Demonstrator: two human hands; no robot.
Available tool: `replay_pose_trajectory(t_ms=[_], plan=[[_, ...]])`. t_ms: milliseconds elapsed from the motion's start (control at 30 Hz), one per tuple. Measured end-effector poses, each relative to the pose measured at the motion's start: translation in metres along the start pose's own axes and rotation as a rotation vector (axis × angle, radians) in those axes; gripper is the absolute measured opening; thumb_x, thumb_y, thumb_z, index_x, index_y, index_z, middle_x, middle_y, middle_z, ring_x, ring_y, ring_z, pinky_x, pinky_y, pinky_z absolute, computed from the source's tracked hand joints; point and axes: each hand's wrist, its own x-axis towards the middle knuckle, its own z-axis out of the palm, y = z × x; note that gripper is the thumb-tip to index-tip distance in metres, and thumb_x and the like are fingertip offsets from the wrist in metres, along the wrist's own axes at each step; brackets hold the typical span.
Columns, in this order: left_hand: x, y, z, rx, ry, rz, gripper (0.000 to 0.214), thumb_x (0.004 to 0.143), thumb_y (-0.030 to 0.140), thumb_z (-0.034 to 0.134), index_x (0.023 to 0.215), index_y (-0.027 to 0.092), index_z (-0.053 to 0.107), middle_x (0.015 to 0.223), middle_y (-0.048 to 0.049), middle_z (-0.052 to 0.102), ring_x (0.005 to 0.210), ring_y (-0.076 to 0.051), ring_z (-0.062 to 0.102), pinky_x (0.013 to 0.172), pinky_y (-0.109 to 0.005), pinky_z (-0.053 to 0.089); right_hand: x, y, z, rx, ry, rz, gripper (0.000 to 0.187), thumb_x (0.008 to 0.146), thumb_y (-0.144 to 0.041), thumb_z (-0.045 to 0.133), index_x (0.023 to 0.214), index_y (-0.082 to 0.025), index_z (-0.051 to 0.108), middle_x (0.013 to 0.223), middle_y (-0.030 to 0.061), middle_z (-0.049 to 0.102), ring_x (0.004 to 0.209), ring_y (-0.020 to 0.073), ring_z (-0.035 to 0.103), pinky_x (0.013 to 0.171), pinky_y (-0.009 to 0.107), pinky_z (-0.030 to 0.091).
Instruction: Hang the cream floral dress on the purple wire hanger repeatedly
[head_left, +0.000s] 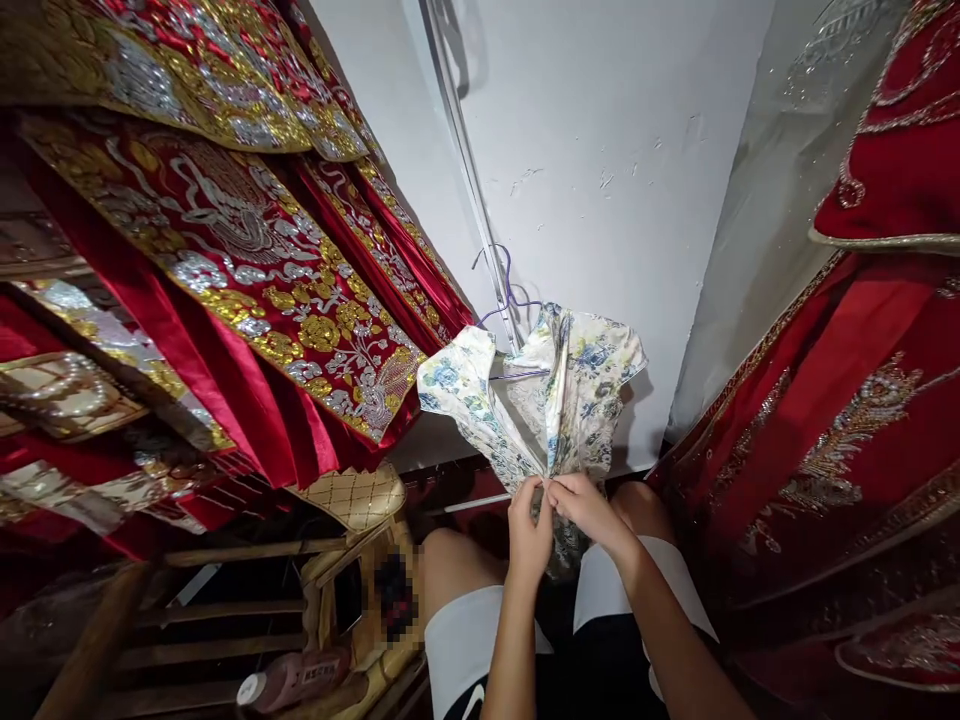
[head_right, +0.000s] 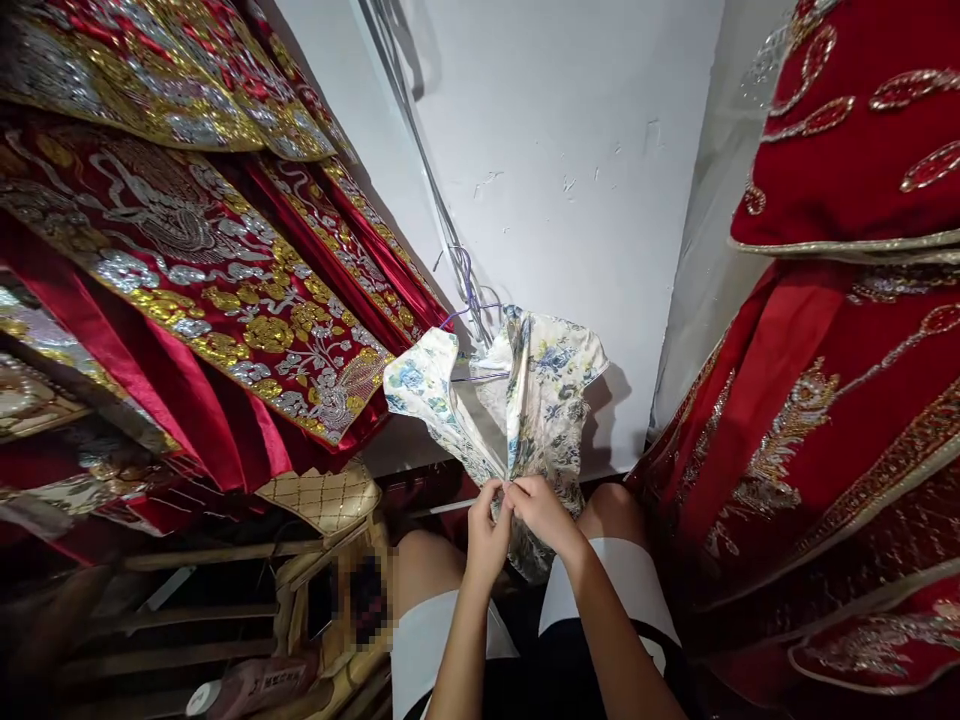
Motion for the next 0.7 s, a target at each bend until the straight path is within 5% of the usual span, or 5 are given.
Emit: replay_pose_trajectory(t_ms=[133, 300, 600, 700], plan=[[0.000, 0.001, 0.002, -0.010, 0.006, 0.000, 0.018, 0.097, 0.030, 0.048, 0.093, 0.019, 0.062, 0.085, -0.0037, 0.066, 0.081, -0.019, 0.061, 0.076, -0.028, 0.044, -0.002, -0.010, -0.002, 0.050, -0.019, 0.025, 0.045, 0.082, -0.060, 0.057, 0.060, -0.020, 0.055, 0.044, -0.0056, 0.038, 0.044, 0.0104, 0.030, 0.048, 0.026, 0.023], [-0.001, -0.006, 0.007, 0.095, -0.023, -0.048, 0.018, 0.097, 0.029, 0.044, 0.082, 0.021, 0.050, 0.075, 0.0007, 0.056, 0.068, -0.016, 0.052, 0.067, -0.025, 0.037, 0.018, -0.036, -0.006, 0.116, 0.173, -0.008, 0.043, 0.079, -0.060, 0.059, 0.062, -0.020, 0.060, 0.042, -0.0052, 0.041, 0.041, 0.0117, 0.035, 0.047, 0.028, 0.027], [0.004, -0.015, 0.019, 0.208, -0.215, -0.030, 0.014, 0.094, 0.024, 0.041, 0.081, 0.023, 0.045, 0.071, 0.0015, 0.050, 0.067, -0.017, 0.049, 0.065, -0.026, 0.033, 0.093, -0.160, -0.034, 0.187, 0.249, -0.252, 0.039, 0.078, -0.052, 0.072, 0.061, -0.018, 0.063, 0.051, -0.0026, 0.053, 0.045, 0.0091, 0.040, 0.045, 0.024, 0.030], [0.014, -0.011, 0.012, 0.223, -0.334, -0.005, 0.014, 0.094, 0.024, 0.044, 0.080, 0.022, 0.048, 0.070, 0.0015, 0.052, 0.066, -0.017, 0.048, 0.064, -0.027, 0.033, 0.098, -0.179, -0.031, 0.223, 0.251, -0.336, 0.038, 0.082, -0.052, 0.070, 0.067, -0.017, 0.065, 0.048, -0.0039, 0.051, 0.043, 0.0085, 0.039, 0.044, 0.023, 0.028]])
